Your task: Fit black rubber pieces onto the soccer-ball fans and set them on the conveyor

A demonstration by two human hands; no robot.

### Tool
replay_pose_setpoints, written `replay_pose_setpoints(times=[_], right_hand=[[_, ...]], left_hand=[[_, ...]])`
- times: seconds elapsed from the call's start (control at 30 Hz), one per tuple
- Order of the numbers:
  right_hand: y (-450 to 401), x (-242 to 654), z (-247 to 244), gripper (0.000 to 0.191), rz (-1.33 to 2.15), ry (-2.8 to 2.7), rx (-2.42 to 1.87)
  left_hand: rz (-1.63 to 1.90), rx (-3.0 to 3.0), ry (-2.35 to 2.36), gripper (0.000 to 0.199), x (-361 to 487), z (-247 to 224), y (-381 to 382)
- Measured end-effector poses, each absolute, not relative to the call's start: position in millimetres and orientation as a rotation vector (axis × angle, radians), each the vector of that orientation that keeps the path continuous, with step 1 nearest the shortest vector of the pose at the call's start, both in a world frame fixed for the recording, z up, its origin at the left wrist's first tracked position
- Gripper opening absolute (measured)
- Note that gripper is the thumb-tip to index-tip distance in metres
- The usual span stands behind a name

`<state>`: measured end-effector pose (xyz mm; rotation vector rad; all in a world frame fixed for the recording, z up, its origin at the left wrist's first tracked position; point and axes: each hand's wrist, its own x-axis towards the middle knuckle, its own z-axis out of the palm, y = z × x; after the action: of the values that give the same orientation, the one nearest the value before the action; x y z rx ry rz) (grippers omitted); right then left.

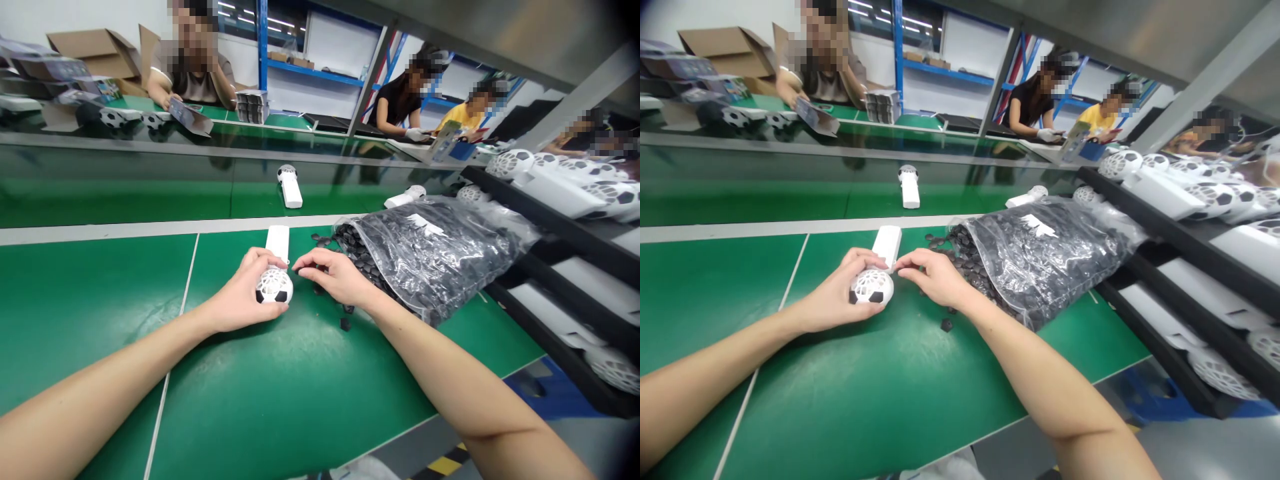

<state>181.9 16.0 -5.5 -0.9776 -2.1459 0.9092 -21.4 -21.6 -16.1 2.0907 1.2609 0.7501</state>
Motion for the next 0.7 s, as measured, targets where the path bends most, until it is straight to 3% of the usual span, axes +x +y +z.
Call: replay_pose_setpoints(times=[0.17,0.53,0.7], right_hand=[[14,182,-10,0.007,1.046,-2.081,-0.95],[8,175,-12,0.006,0.692,-2.297,-0.645],[4,170,-13,0.004,0.678,-2.304,-0.573]], left_hand=[[0.683,1.986,1.335,0.05,-24,-10,-20],[0.265,2.035,1.033,0.051,-47,21,-14],[0.396,2.064,1.191,0.045,-29,12,-24]])
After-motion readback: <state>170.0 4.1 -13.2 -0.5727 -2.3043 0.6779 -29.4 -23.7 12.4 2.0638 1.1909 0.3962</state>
